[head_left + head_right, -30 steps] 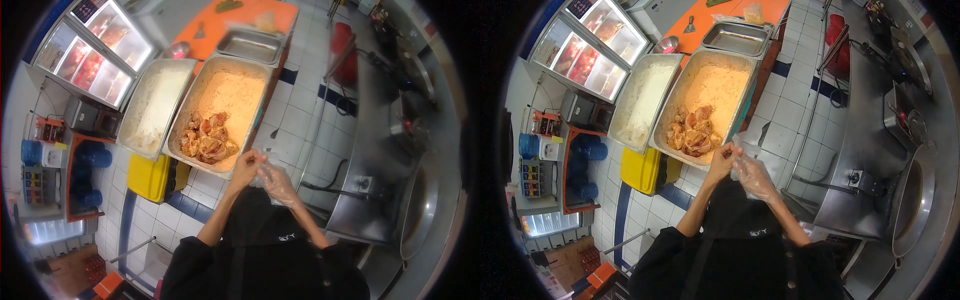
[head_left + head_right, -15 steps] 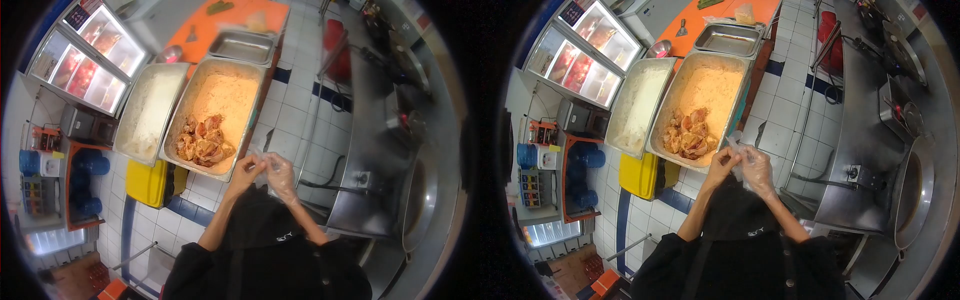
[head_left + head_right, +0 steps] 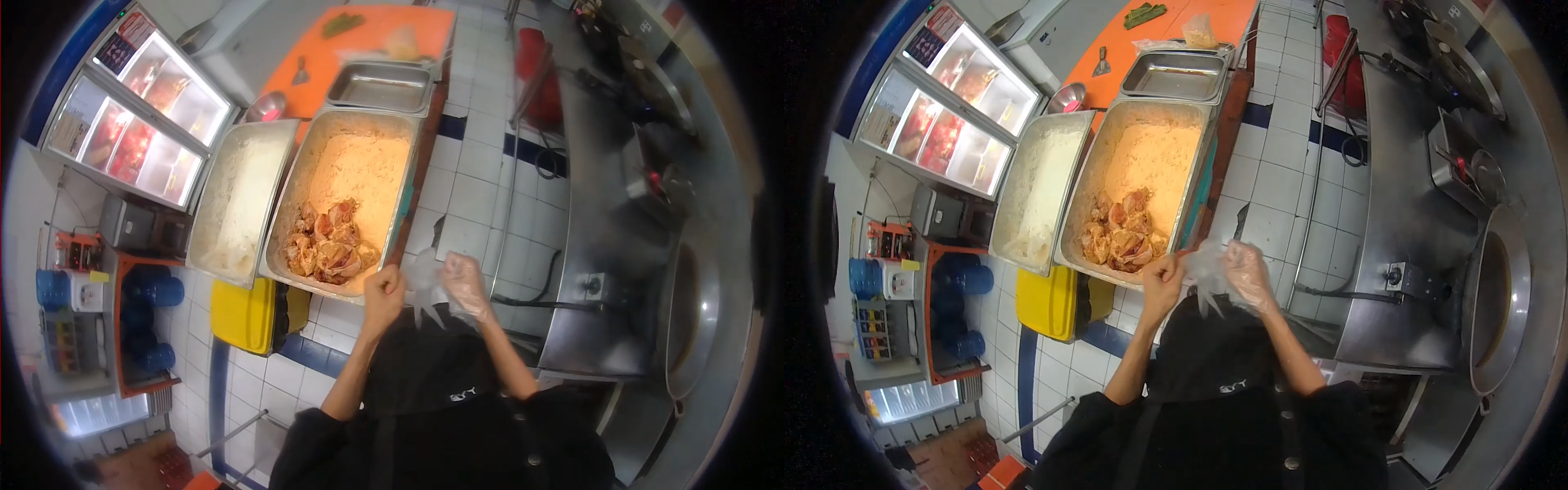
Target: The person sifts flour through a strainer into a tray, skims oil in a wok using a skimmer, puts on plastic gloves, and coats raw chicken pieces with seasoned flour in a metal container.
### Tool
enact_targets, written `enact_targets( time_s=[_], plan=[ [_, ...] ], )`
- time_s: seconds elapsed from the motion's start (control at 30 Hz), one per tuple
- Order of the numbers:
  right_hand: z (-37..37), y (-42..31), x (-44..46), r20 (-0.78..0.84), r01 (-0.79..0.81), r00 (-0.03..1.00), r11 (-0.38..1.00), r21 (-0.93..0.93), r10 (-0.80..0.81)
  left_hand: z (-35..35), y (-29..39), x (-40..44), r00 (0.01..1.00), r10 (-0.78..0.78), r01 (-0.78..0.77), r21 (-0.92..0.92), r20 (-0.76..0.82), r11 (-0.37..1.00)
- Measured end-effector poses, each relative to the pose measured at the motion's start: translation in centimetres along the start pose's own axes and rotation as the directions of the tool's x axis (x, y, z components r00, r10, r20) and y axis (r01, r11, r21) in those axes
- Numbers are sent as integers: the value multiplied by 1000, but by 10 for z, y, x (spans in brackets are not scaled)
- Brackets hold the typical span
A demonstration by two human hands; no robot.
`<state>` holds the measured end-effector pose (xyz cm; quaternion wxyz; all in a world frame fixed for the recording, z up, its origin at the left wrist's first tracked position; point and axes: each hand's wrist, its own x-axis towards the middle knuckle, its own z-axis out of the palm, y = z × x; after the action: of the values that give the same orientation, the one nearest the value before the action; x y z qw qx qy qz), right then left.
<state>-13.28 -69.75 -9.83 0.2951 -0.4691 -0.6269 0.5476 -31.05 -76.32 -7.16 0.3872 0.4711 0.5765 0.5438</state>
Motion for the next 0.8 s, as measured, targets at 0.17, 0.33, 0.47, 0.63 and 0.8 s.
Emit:
enact_targets(
  time_s=[0.17, 0.33, 0.47, 0.63, 0.8],
  plan=[
    [1, -21, -5, -410, 171, 858, 925, -339, -308, 11, 15, 3, 984, 167, -133, 372, -61, 919],
    [-6, -32, -22, -527, 154, 833, 985, -72, -169, 30, 12, 0, 948, 163, -303, 624, 272, 720],
    [-11, -15, -50, -422, 127, 900, 992, 15, -109, 50, -18, 2, 884, 150, -365, 453, 444, 813],
    [-3, -13, -93, -586, 82, 798, 937, 341, 143, 70, -7, 17, 602, -46, -576, 473, 797, 666],
    [32, 8, -118, -727, -42, 685, 998, 36, 55, 93, -28, 17, 323, -248, -215, 326, 913, 921]
  ],
)
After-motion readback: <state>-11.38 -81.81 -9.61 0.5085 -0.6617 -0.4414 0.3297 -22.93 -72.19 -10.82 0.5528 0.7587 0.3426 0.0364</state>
